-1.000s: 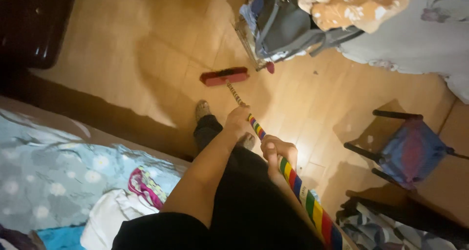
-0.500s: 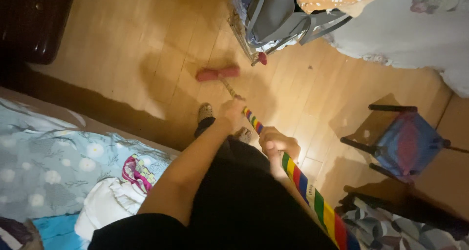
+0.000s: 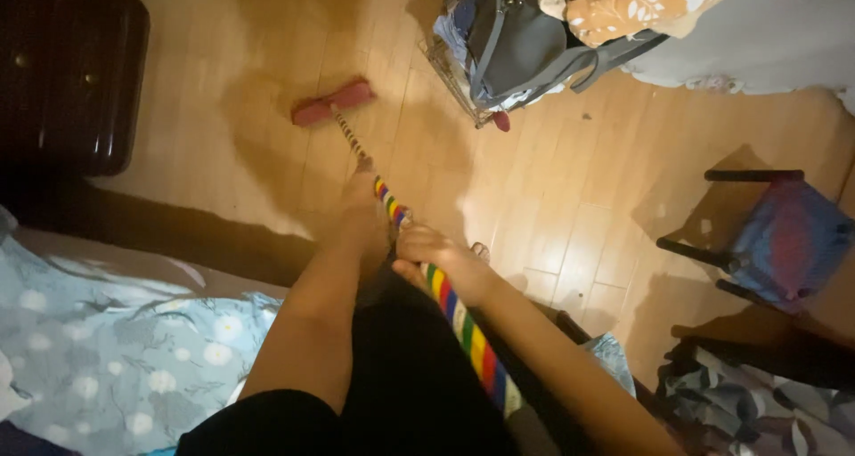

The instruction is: Sweeping the wooden floor in a bedroom with a broom.

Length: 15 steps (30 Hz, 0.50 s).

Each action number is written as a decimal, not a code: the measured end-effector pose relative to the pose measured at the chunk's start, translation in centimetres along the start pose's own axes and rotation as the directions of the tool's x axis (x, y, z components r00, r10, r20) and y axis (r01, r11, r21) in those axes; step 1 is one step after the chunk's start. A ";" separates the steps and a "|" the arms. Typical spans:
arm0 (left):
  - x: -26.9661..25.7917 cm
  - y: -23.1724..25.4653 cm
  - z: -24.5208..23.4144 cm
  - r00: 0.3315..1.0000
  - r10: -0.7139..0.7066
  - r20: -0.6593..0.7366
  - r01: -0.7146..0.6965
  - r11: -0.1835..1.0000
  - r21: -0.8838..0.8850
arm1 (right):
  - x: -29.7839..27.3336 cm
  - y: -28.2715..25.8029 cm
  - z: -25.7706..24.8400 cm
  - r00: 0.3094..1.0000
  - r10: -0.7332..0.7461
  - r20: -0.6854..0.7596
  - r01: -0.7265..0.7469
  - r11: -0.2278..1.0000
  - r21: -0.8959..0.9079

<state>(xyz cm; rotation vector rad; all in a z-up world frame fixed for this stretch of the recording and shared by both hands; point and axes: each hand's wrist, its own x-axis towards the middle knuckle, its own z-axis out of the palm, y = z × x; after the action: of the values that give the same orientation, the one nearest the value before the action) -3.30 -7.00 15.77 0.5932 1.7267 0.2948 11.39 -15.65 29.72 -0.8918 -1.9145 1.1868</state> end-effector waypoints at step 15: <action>19.4 -16.0 4.5 0.693 0.709 0.133 -0.597 0.460 0.657 | 0.3 1.1 1.4 0.974 0.096 -0.205 -0.056 0.980 0.192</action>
<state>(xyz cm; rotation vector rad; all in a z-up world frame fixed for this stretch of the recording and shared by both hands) -5.39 -10.53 -9.41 1.8571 1.6566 0.2600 10.27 -15.66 28.30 -0.9569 -1.5836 1.2382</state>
